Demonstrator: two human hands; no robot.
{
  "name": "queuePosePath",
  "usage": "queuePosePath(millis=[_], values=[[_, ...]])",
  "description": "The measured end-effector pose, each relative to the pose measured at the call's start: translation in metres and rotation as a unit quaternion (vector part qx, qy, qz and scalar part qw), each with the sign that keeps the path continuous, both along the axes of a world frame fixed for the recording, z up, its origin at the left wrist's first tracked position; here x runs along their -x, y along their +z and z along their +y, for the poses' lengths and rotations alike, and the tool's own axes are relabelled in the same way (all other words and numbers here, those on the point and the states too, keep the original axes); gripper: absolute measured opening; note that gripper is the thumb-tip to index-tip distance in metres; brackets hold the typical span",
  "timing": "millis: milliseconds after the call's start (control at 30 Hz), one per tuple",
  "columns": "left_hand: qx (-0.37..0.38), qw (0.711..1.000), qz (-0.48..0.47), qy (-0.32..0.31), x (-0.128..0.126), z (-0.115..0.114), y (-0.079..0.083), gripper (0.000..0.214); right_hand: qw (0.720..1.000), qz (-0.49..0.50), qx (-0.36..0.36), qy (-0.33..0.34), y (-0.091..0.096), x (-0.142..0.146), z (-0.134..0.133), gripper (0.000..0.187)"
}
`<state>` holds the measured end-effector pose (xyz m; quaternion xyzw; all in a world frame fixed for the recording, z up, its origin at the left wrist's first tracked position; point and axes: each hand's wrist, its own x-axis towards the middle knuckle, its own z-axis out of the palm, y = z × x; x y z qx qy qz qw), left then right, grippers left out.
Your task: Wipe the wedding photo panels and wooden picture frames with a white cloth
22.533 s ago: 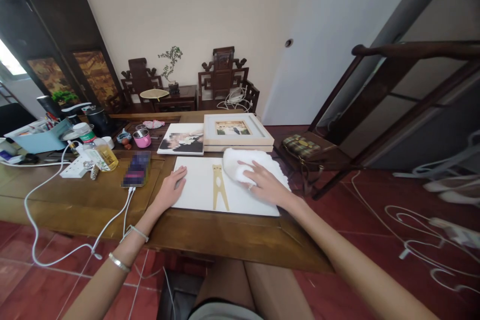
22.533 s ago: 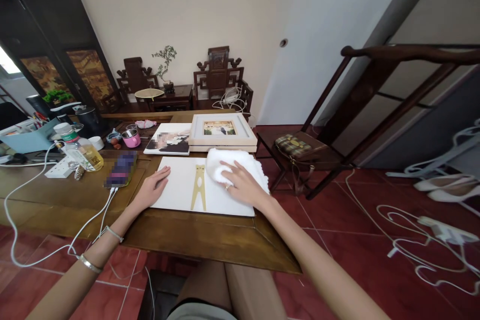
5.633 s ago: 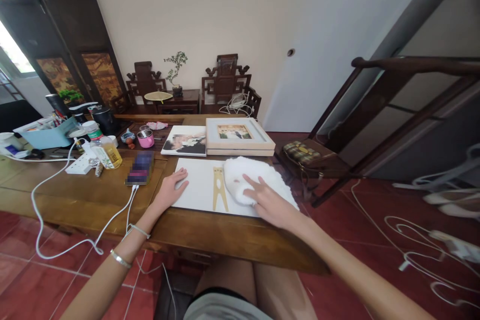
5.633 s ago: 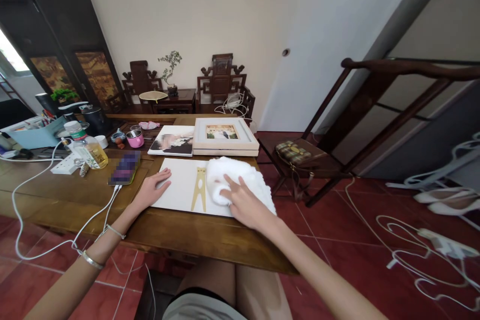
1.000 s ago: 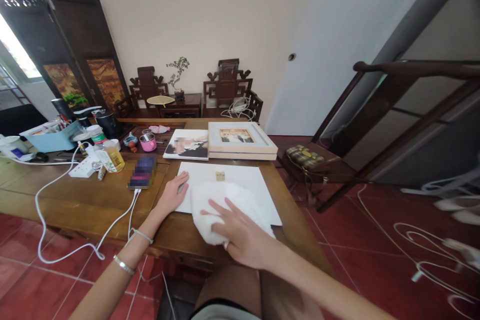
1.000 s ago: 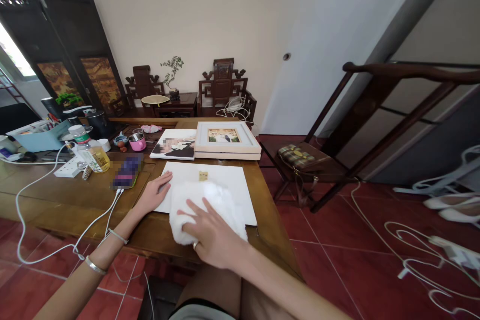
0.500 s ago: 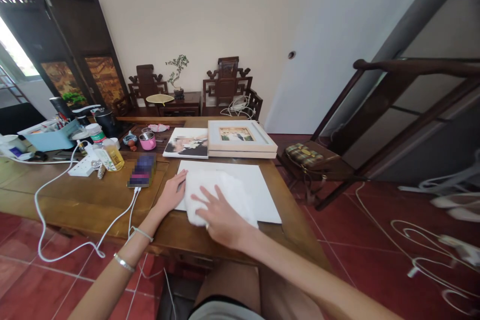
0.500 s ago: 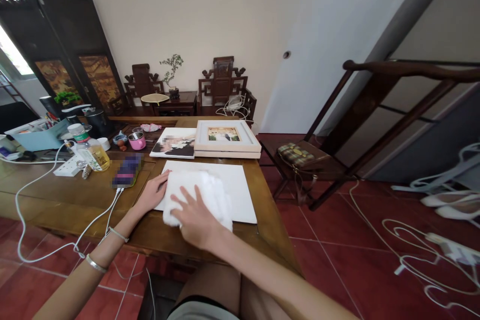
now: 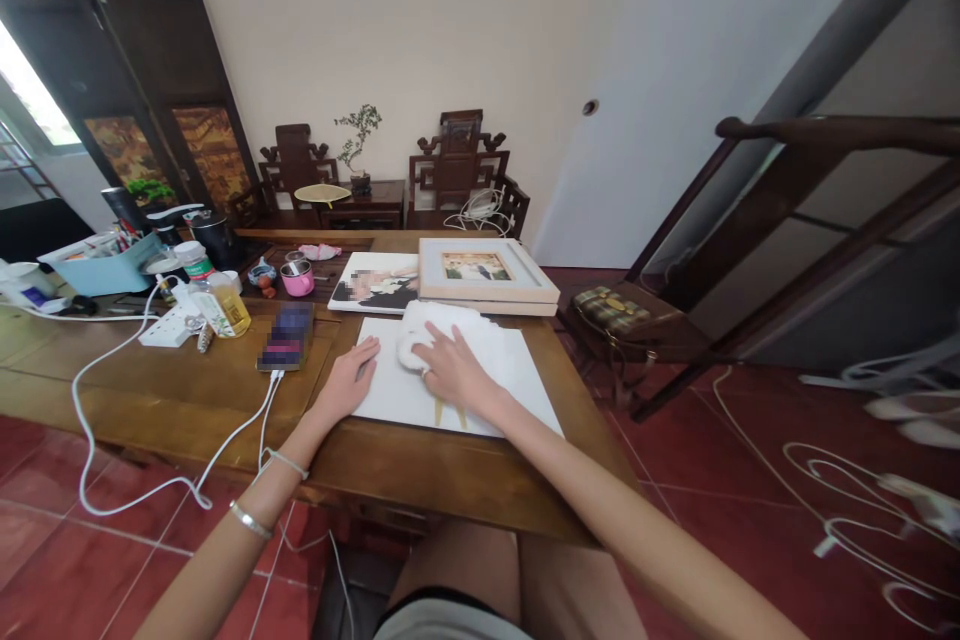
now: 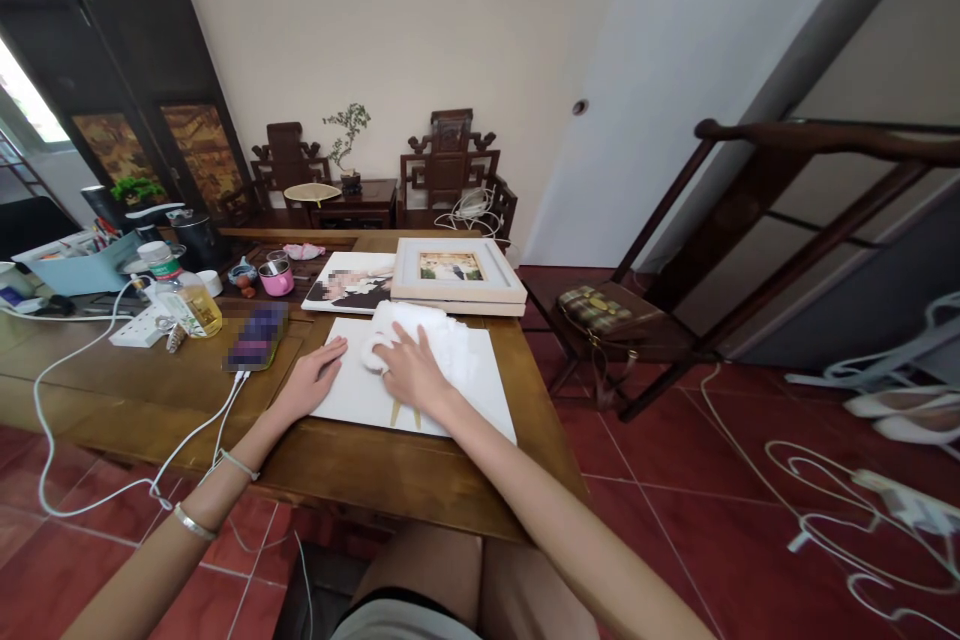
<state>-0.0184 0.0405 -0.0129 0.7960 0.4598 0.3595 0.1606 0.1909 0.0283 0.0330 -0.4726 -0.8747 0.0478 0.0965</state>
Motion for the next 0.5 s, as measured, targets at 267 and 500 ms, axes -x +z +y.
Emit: queuePosePath(millis=[267, 500], values=[[0.001, 1.000, 0.010, -0.005, 0.003, 0.001, 0.000, 0.038, 0.987, 0.006, 0.057, 0.148, 0.005, 0.018, -0.095, 0.043], [-0.001, 1.000, 0.008, 0.004, 0.002, 0.001, -0.001, 0.037, 0.995, 0.024, 0.029, 0.092, 0.005, -0.014, -0.059, 0.038]])
